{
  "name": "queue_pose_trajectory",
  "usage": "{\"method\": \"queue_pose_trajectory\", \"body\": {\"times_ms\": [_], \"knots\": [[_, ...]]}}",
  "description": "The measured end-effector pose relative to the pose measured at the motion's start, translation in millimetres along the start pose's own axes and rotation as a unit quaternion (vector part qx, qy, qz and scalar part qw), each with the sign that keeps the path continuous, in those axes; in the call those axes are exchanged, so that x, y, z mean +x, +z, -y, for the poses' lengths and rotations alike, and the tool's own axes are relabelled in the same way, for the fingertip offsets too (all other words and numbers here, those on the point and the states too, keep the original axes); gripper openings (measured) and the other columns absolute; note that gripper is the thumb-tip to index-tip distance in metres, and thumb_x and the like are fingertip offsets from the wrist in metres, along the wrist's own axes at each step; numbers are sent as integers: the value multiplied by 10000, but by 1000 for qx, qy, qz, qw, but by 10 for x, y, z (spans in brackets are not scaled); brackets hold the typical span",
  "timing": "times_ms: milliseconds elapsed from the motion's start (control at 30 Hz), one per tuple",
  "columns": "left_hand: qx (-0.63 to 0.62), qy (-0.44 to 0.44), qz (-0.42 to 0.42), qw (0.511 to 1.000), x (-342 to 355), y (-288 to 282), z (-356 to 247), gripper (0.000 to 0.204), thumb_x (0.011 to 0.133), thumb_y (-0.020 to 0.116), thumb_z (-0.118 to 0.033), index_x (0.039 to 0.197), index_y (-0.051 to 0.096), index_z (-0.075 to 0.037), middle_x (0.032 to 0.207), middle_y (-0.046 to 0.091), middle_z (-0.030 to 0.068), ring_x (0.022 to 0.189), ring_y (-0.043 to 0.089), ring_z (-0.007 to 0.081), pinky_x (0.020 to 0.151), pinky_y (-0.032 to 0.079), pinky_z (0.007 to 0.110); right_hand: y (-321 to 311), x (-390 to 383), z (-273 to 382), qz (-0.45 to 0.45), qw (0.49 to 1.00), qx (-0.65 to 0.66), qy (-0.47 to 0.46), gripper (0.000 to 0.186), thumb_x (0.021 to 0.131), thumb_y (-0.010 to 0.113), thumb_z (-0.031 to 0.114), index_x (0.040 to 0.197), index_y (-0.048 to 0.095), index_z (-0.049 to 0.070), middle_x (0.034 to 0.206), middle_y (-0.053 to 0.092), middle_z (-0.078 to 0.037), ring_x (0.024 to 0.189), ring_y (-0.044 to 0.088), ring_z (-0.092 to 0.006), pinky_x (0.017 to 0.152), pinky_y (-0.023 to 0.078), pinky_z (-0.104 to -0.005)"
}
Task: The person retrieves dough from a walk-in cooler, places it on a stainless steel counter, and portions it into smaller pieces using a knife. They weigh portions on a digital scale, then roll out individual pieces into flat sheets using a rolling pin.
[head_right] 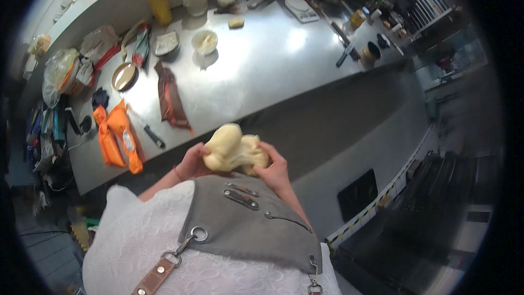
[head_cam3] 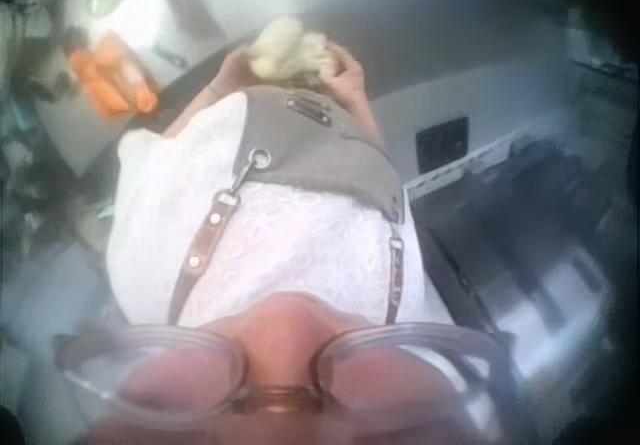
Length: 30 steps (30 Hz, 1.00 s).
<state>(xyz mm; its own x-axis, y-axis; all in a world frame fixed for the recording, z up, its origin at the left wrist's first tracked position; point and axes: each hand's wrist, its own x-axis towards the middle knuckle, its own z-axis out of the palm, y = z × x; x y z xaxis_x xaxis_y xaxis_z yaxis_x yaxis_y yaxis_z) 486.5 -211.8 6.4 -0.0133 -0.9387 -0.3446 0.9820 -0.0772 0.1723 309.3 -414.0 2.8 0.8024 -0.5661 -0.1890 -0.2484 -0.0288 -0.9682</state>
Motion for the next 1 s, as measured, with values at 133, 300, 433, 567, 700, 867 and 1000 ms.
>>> {"method": "queue_pose_trajectory", "body": {"times_ms": [133,300,433,567,700,867,1000], "knots": [[13,77,-85,993,627,-190,-466,817,844,552,-288,1575,343,9,1512,493,245,1356,537,422,1162,428,576,-747,1168,-175,104,978,138,120,543,760,637,-94,1292,691,-1,1167,752,-101,1092,698,-182,992,538,-331],[-21,270,-102,957,1602,-192,-971,778,828,575,-289,1554,415,-63,1489,544,169,1325,571,364,1117,474,526,-2504,2726,-280,-9,972,190,141,450,829,524,-37,1254,672,-29,1155,717,-162,1053,713,-268,952,588,-400],[43,338,-242,908,2285,111,-1467,765,828,586,-250,1562,418,-115,1478,556,123,1306,584,322,1054,509,513,-4034,3685,-45,-36,959,251,131,524,767,475,-53,1275,603,-30,1221,666,-173,1145,675,-319,1001,580,-467],[124,332,-363,862,3084,100,-1961,597,891,617,-249,1451,462,-113,1431,549,104,1279,595,301,1005,542,525,-4787,4550,140,-1,965,233,118,553,747,466,-71,1283,594,-31,1242,655,-164,1173,659,-307,1022,569,-452],[201,266,-645,688,3632,-116,-2181,515,912,696,-254,1348,490,-73,1363,541,126,1201,612,291,964,553,513,-4681,5145,180,95,977,170,84,525,775,497,-78,1281,623,-22,1211,675,-121,1119,676,-242,984,570,-382],[552,317,-572,518,4309,448,-1941,582,898,782,-288,1337,537,4,1445,506,182,1266,563,328,1084,456,394,-4103,5305,582,283,956,70,29,448,812,584,-34,1232,712,53,1198,710,-103,1058,685,-189,913,582,-342],[143,200,-90,965,4964,1381,-1716,892,945,717,-558,1643,265,-235,1623,388,31,1386,506,272,1114,480,556,-3737,5244,1165,454,861,-44,-226,430,791,657,58,1211,744,67,1362,667,-161,1274,604,-358,1116,454,-463]]}}
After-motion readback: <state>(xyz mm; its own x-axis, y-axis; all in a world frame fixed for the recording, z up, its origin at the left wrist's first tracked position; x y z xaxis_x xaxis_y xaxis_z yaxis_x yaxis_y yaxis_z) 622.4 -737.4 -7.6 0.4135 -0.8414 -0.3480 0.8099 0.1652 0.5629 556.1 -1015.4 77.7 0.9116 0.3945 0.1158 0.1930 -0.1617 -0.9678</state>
